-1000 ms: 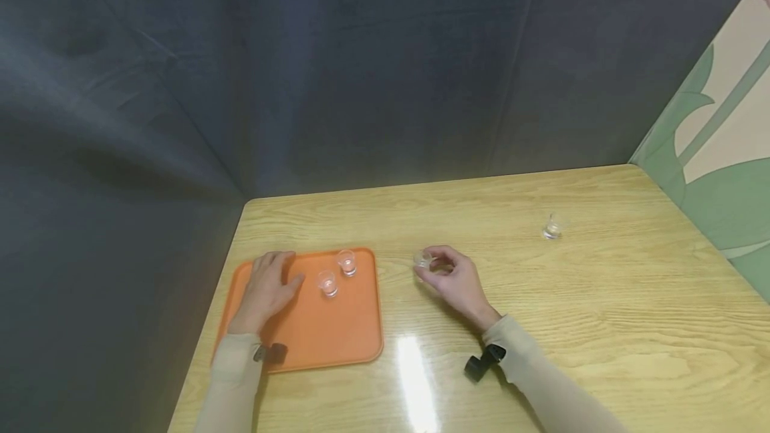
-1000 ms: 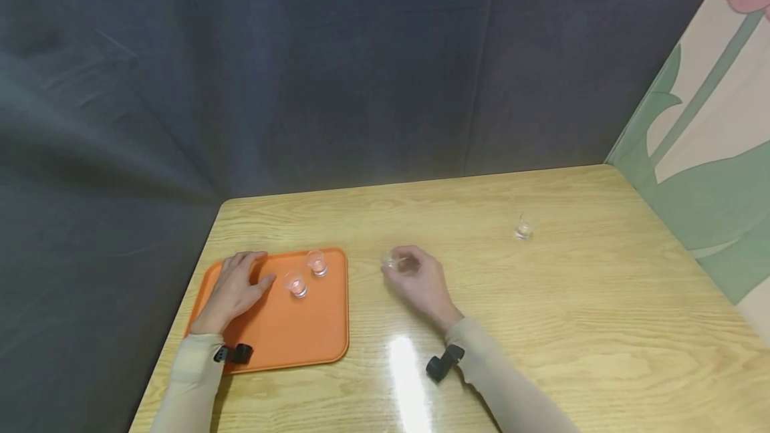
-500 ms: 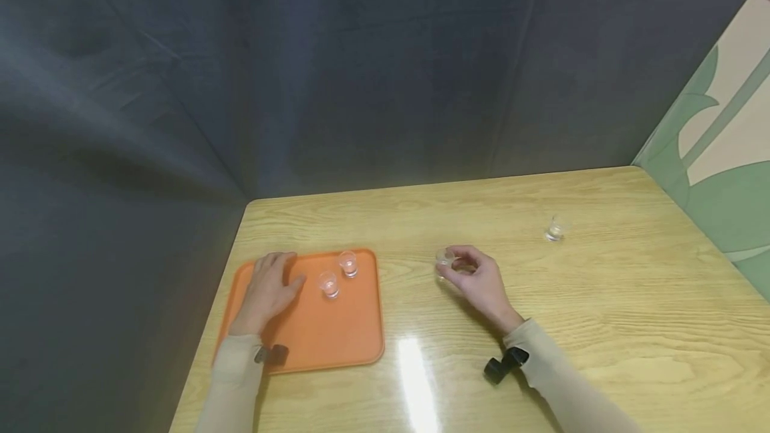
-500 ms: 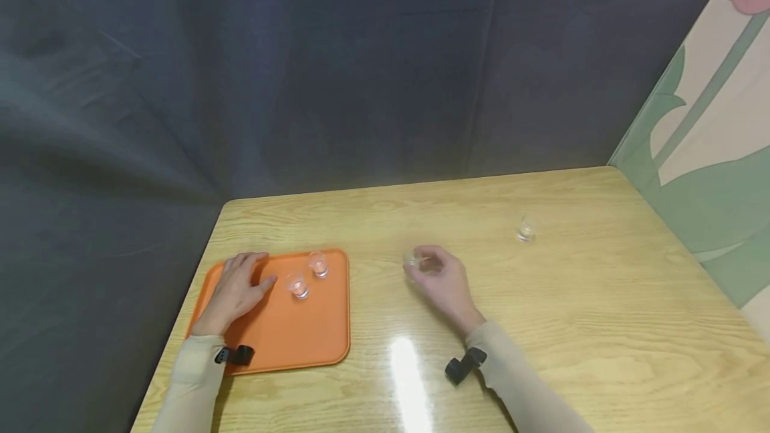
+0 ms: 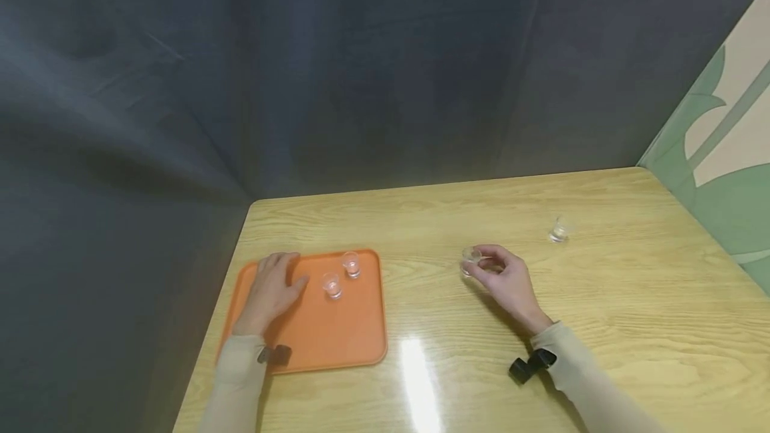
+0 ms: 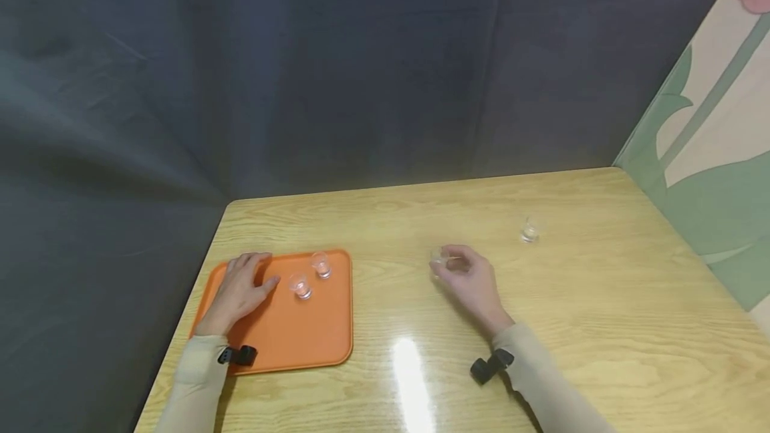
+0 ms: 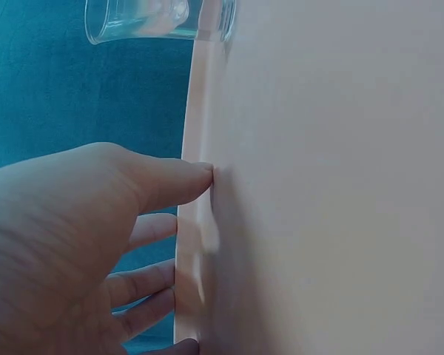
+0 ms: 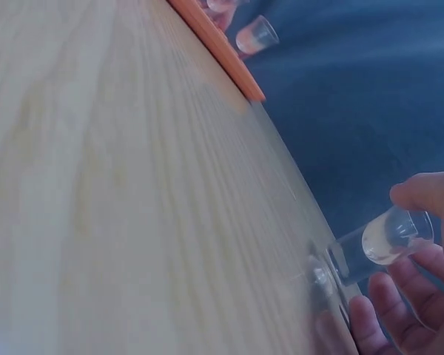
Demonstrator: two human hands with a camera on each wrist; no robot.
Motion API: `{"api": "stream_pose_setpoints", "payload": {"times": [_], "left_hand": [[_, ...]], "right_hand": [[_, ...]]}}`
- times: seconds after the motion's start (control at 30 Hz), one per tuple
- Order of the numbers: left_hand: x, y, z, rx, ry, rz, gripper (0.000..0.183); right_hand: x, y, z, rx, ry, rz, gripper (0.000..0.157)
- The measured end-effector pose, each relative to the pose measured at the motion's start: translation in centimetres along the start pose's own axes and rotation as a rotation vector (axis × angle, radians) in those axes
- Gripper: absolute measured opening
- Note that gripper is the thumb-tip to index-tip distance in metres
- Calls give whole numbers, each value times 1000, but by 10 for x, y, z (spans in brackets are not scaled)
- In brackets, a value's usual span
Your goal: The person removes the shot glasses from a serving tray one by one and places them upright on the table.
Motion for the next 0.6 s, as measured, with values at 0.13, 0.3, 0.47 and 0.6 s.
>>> {"api": "stream_pose_setpoints", "payload": {"times": [0.13, 0.3, 0.47, 0.6], "left_hand": [[0, 0, 0, 8, -3, -3, 59], [1, -1, -1, 1, -7, -6, 60], [1, -2, -1, -2, -16, -9, 60], [0, -2, -1, 0, -12, -11, 60]], "right_hand": [[15, 1, -3, -7, -23, 7, 45], [32, 3, -5, -6, -75, 28, 50], [50, 7, -9, -7, -61, -4, 49], [65, 9, -14, -9, -41, -37, 49]]}}
Point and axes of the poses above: each hand's wrist, its own y-axis towards the middle knuckle, its own x-axis out of the back of the hand, z = x × y, the point moved 5 cm from there along y, towards the middle knuckle, and after that the axes turned 11 degrees about x, right-handed, at the moved point
